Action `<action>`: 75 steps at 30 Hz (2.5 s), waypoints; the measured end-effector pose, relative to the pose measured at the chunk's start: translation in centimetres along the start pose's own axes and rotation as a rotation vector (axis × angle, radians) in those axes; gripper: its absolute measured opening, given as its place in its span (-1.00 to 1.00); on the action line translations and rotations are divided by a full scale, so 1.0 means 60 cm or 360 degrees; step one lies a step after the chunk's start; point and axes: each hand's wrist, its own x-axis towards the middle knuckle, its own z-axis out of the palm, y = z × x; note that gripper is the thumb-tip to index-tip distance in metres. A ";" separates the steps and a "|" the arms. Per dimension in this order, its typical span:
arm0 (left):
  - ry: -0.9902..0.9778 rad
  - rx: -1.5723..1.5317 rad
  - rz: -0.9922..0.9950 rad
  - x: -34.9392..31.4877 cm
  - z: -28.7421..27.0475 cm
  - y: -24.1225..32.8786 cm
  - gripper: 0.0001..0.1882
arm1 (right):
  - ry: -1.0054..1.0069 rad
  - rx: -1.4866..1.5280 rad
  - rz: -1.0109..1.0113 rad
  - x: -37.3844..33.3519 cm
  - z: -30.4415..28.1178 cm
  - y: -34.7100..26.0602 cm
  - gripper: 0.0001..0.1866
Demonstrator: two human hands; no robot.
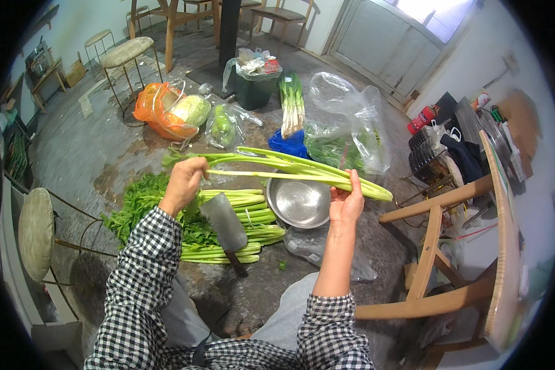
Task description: The person unpacks a bundle of celery, removes the leaves by hand, and places them in a metal bowl. They then use a knife to trim the ends of the celery stalks and continue trimming more stalks.
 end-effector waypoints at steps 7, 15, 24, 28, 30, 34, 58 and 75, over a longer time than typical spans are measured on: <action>0.0679 0.0047 -0.0340 0.013 -0.024 -0.056 -0.80 | -0.0133 -0.0178 -0.0022 -0.026 0.031 0.037 -0.79; 0.0478 0.0037 0.0028 0.013 -0.042 -0.017 -0.87 | 0.0202 0.0165 0.0087 0.018 -0.021 -0.010 -0.83; 0.0402 0.0793 0.0338 0.016 0.002 0.015 -0.69 | 0.0090 0.0200 0.0237 0.010 -0.013 0.006 -0.83; 0.0445 0.0766 0.0443 0.018 -0.004 0.011 -0.70 | 0.0085 0.0163 0.0255 0.011 -0.014 0.003 -0.83; 0.0379 0.0828 0.0525 0.019 -0.004 0.010 -0.71 | 0.0073 0.0183 0.0276 0.014 -0.017 0.003 -0.83; 0.0158 0.0829 0.0540 0.015 -0.004 0.012 -0.74 | 0.0140 0.0154 0.0136 0.023 -0.024 -0.004 -0.82; -0.0248 0.0699 0.0422 -0.016 0.018 0.018 -0.86 | -0.0426 0.0399 -0.0211 0.006 -0.026 -0.044 -0.75; -0.0634 -0.1553 -0.0224 0.018 -0.052 0.036 -0.85 | -0.1483 0.0373 -0.0251 -0.003 -0.013 -0.060 -0.75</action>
